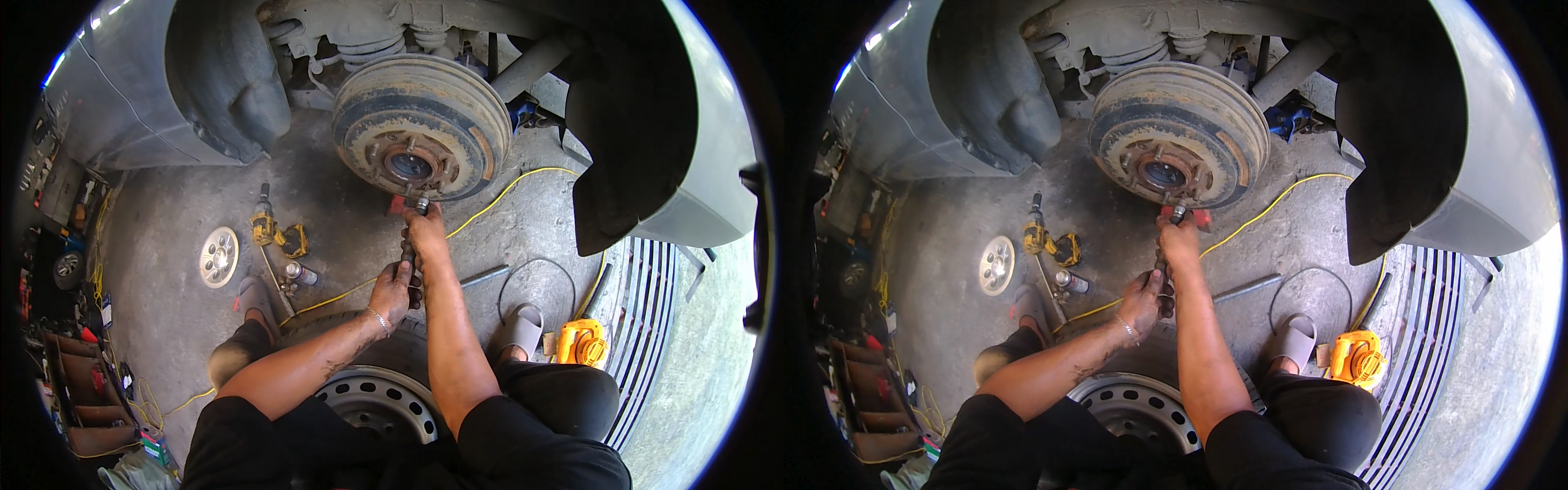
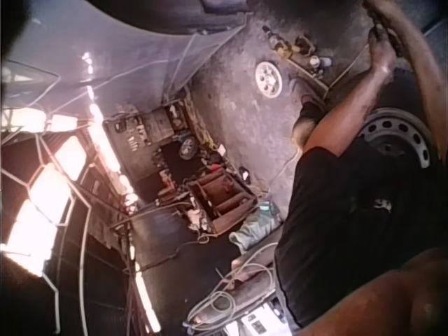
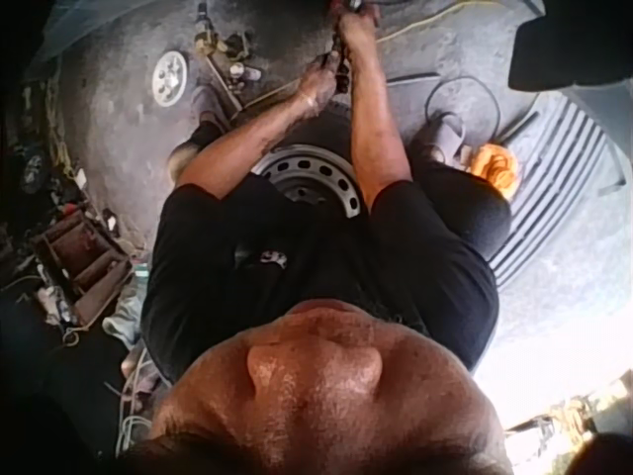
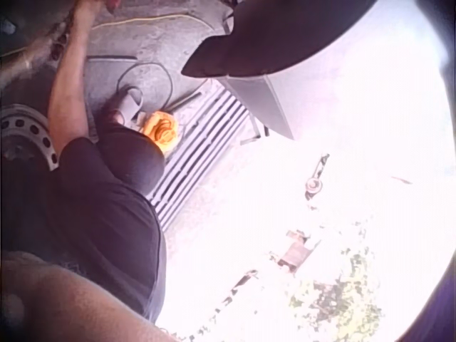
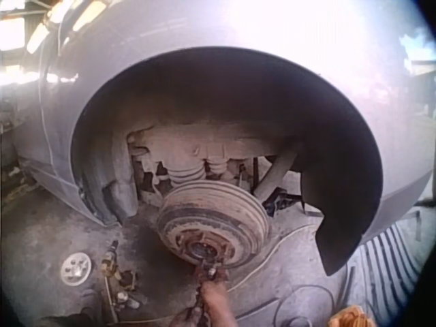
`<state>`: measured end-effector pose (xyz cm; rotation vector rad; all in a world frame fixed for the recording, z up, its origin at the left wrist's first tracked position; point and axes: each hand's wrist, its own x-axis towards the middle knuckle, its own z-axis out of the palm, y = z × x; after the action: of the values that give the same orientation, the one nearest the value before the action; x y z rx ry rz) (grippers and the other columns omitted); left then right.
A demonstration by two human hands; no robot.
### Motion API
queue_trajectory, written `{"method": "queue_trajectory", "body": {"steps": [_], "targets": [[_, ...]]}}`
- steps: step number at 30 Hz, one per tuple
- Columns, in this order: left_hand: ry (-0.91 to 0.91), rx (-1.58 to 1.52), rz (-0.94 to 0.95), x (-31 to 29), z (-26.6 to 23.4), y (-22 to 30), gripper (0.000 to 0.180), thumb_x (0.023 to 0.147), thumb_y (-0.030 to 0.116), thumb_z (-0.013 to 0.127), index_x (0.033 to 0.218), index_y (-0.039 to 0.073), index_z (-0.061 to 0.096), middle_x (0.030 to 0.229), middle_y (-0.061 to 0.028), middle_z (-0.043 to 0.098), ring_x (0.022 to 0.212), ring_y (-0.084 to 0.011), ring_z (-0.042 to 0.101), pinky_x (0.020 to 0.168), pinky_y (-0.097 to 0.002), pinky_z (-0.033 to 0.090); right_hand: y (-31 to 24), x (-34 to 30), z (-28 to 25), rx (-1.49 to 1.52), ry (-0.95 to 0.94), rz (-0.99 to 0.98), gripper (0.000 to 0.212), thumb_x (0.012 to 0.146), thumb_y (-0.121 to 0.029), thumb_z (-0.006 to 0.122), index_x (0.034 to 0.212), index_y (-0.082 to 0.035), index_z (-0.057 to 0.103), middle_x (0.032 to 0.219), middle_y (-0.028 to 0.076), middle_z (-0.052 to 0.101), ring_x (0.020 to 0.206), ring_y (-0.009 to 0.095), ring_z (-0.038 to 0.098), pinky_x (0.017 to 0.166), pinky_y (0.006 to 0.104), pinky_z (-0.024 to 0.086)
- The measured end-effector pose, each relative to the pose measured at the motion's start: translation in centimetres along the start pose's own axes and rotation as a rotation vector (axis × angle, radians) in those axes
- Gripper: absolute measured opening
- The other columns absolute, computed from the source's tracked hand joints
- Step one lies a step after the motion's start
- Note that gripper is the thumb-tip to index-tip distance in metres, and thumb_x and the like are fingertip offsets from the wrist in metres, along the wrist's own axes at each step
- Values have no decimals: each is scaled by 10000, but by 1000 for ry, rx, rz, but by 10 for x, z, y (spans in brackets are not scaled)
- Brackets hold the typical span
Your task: The person removes a car's brake drum and hub assembly. They use a hammer and punch to loosen the hub nut, then an impact wrench to remove it. After removing the drum, they use a heat gun on the hub and brake components, then remove the brake assembly from the hub.
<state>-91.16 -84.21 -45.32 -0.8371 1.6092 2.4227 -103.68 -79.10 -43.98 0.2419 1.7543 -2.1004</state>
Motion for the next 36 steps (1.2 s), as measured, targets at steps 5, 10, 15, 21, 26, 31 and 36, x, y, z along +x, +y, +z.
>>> {"method": "queue_trajectory", "body": {"steps": [5, 10, 15, 21, 26, 31, 36], "targets": [[-204, -440, -312, 11, -19, 7, 451, 1030, 575, 427, 993, 139, 538, 743, 4, 484, 580, -145, 434, 553, -300, 400, -2, 3, -29, 465, -270, 148, 318, 915, -82, 550, 1227, -26, 519, 979, 131, 634, 778, 241, 643, 658, 358, 558], [-149, -403, -425, 13, -19, 20, 468, 1024, 599, 416, 985, 144, 516, 759, 0, 490, 599, -143, 447, 547, -307, 404, 18, 6, -56, 558, -566, 159, 352, 957, -85, 595, 1275, 42, 512, 1053, 167, 657, 886, 262, 671, 815, 416, 593], [-28, -92, -123, 13, -1, 12, 448, 1014, 595, 450, 1016, 150, 502, 767, 1, 498, 591, -120, 460, 533, -296, 408, 35, 12, -44, 278, -325, 49, 417, 955, -228, 684, 1262, 14, 538, 1056, 107, 646, 849, 209, 643, 742, 355, 552], [-61, -403, -406, 19, -24, 13, 552, 986, 678, 411, 955, 136, 511, 728, 11, 468, 573, -116, 424, 510, -254, 343, 24, 37, -29, 505, -170, 71, 348, 1036, -340, 525, 1209, -39, 551, 1041, 89, 627, 832, 246, 603, 805, 377, 512], [-126, -243, -465, 24, -21, 9, 554, 983, 671, 429, 1023, 133, 558, 732, 8, 483, 606, -130, 450, 552, -272, 368, 23, 54, -21, 814, -173, 137, 273, 1076, -292, 408, 1076, -72, 570, 875, 59, 628, 689, 197, 602, 615, 380, 540], [-24, -24, -248, 33, -24, 12, 471, 978, 607, 522, 1149, 169, 532, 787, -13, 537, 645, -142, 509, 574, -284, 400, 24, 52, -10, 763, -90, 191, 282, 1040, -397, 498, 996, -128, 567, 727, 31, 567, 552, 190, 542, 484, 376, 484], [-144, 469, -295, 50, -67, 7, 420, 1000, 412, 610, 1288, 148, 460, 1027, -70, 641, 872, -195, 655, 739, -369, 527, 41, 34, 0, 570, -150, 236, 266, 1032, -390, 524, 1070, -131, 575, 819, 27, 605, 662, 196, 614, 551, 386, 506]]}}
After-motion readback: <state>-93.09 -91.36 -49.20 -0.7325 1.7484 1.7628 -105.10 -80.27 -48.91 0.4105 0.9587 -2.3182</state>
